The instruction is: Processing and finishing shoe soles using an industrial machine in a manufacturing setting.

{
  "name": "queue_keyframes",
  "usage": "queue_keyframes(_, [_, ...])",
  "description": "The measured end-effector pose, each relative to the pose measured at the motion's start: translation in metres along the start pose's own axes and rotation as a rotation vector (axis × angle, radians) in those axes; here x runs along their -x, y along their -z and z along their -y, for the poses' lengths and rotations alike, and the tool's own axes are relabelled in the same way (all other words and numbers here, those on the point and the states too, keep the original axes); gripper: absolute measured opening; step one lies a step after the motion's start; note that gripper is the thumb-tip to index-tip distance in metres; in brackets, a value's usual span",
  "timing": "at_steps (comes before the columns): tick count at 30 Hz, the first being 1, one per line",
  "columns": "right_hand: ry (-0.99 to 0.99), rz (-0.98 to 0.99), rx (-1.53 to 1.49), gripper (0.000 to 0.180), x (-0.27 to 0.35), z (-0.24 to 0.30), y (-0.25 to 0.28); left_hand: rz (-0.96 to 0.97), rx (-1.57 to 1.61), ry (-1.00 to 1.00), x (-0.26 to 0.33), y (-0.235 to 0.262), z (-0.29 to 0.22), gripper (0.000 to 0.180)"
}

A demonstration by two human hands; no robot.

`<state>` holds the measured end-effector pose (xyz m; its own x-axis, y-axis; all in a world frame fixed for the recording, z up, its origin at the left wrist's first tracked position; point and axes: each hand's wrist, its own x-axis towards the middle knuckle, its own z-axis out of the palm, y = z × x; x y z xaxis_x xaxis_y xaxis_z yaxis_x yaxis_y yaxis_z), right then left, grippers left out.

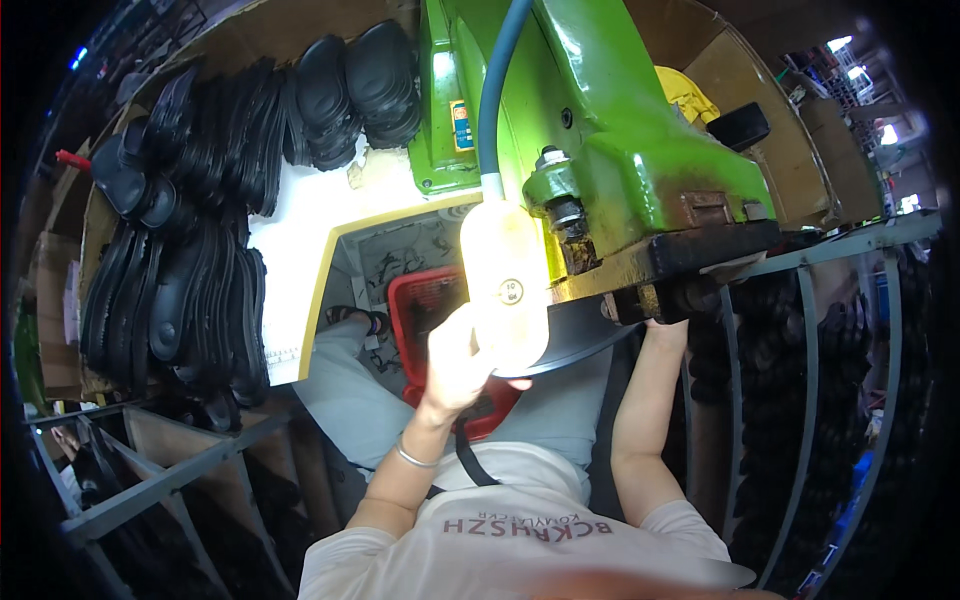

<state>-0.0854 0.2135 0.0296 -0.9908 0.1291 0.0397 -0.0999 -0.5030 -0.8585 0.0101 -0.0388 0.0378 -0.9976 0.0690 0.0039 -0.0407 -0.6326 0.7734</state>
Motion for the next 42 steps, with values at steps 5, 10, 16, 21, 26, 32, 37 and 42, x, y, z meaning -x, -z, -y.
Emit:
queue_keyframes(5, [-0.024,0.042,0.042,0.044,0.043,-0.025,-0.029,-0.115,-0.059,0.041,0.014,0.037,-0.022,0.024])
queue_keyframes(10, [0.146,0.17,0.182,0.04,0.06,-0.032,-0.02,-0.103,-0.473,-0.073,0.021,0.075,-0.018,0.025])
queue_keyframes(16, [0.121,-0.035,0.094,0.05,0.038,-0.019,-0.004,-0.034,-0.723,-0.274,0.003,0.031,-0.026,0.025])
queue_keyframes(21, [0.032,-0.1,0.04,0.046,0.048,-0.027,-0.028,-0.201,-0.267,-0.051,0.002,0.038,-0.026,0.02])
queue_keyframes(26, [-0.052,0.009,0.194,0.037,0.074,-0.035,-0.064,-0.371,-0.306,0.033,0.033,0.064,-0.041,0.022])
queue_keyframes(32, [0.019,0.167,0.307,0.034,0.068,-0.041,-0.074,-0.261,-0.332,0.135,0.102,0.088,0.002,0.024])
queue_keyframes(37, [0.209,0.001,0.362,0.034,0.063,-0.037,-0.048,-0.133,-1.082,-0.178,0.042,0.02,-0.018,0.026])
queue_keyframes(42, [0.147,-0.128,0.119,0.022,0.058,-0.039,-0.024,0.143,-1.198,-0.331,-0.016,0.006,-0.06,0.025])
